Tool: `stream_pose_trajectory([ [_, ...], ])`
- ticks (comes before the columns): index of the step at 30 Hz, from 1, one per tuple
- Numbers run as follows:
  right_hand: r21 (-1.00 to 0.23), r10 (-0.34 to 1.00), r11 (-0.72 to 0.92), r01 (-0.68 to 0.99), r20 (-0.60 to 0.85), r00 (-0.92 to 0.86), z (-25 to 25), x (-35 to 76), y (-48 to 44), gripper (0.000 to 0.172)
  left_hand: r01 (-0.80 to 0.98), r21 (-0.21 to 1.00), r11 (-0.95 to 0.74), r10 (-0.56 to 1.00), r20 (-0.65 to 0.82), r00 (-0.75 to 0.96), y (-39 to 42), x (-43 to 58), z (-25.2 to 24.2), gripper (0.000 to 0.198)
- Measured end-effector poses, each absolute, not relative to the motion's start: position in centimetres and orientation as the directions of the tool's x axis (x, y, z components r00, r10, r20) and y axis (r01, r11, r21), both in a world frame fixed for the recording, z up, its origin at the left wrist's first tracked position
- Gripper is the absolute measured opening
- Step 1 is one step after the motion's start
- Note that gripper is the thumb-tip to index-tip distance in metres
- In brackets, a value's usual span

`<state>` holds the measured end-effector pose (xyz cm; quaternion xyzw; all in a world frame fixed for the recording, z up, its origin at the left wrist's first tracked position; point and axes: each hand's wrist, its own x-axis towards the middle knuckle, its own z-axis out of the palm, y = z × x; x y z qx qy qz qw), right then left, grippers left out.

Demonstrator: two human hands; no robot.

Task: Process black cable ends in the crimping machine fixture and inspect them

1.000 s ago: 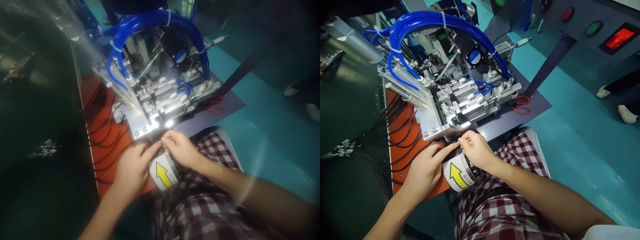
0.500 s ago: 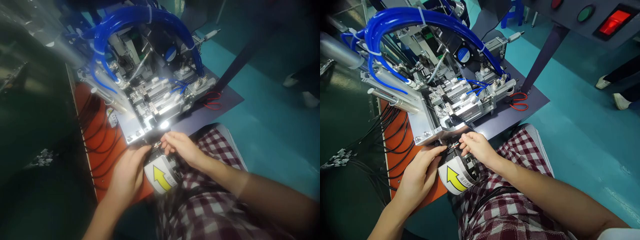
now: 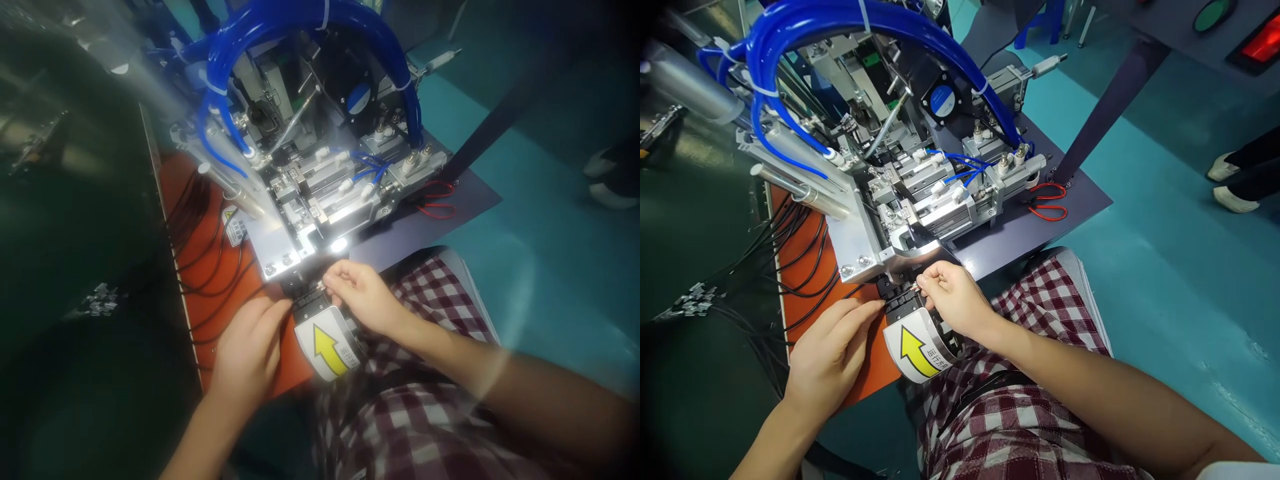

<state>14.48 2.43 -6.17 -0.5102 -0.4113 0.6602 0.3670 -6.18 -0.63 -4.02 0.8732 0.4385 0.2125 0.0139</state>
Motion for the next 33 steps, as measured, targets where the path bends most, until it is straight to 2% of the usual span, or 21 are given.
stream_pose_trajectory([
  [5,-0.9,0.879,-0.436,-0.01,-0.423,-0.22,-5.6,14.5,2.7,0.018,0.772,0.191,-0.607,0.777,0.346,0.526,-0.7,-6.4,-4.2,0.03],
  [9,-0.876,0.856,-0.482,-0.02,-0.465,-0.227,-5.1,14.5,2.9,0.02,0.831,0.167,-0.531,0.837,0.254,0.485,-1.5,-6.9,-3.9,0.037],
  [12,-0.874,0.854,-0.486,-0.026,-0.468,-0.229,-5.1,14.6,2.9,0.021,0.821,0.177,-0.543,0.836,0.202,0.51,-1.8,-7.5,-3.9,0.047],
  [16,-0.886,0.866,-0.462,-0.03,-0.444,-0.23,-5.1,14.6,2.9,0.02,0.777,0.252,-0.576,0.815,0.246,0.524,-1.7,-8.0,-4.4,0.06],
  [20,-0.883,0.862,-0.469,-0.027,-0.45,-0.233,-5.3,14.5,2.9,0.019,0.78,0.215,-0.587,0.805,0.261,0.533,-1.6,-7.9,-4.7,0.062],
  [23,-0.894,0.866,-0.449,-0.001,-0.435,-0.245,-5.7,14.8,2.8,0.019,0.789,0.192,-0.584,0.804,0.27,0.53,-1.7,-7.8,-4.7,0.057],
  [26,-0.93,0.905,-0.364,0.051,-0.366,-0.218,-6.1,15.5,2.2,0.016,0.784,0.205,-0.586,0.803,0.275,0.528,-1.8,-7.9,-4.6,0.049],
  [29,-0.963,0.968,-0.165,0.212,-0.2,-0.155,-5.8,16.3,1.1,0.021,0.783,0.223,-0.58,0.807,0.282,0.518,-2.0,-8.0,-4.8,0.042],
  [31,-0.931,0.981,0.04,0.362,-0.031,-0.19,-5.2,16.6,0.4,0.024,0.785,0.246,-0.569,0.817,0.28,0.504,-2.1,-8.1,-5.0,0.039],
  [33,-0.849,0.961,0.186,0.495,0.052,-0.273,-4.5,16.7,0.0,0.029,0.784,0.291,-0.548,0.832,0.284,0.476,-2.2,-8.2,-5.2,0.036],
])
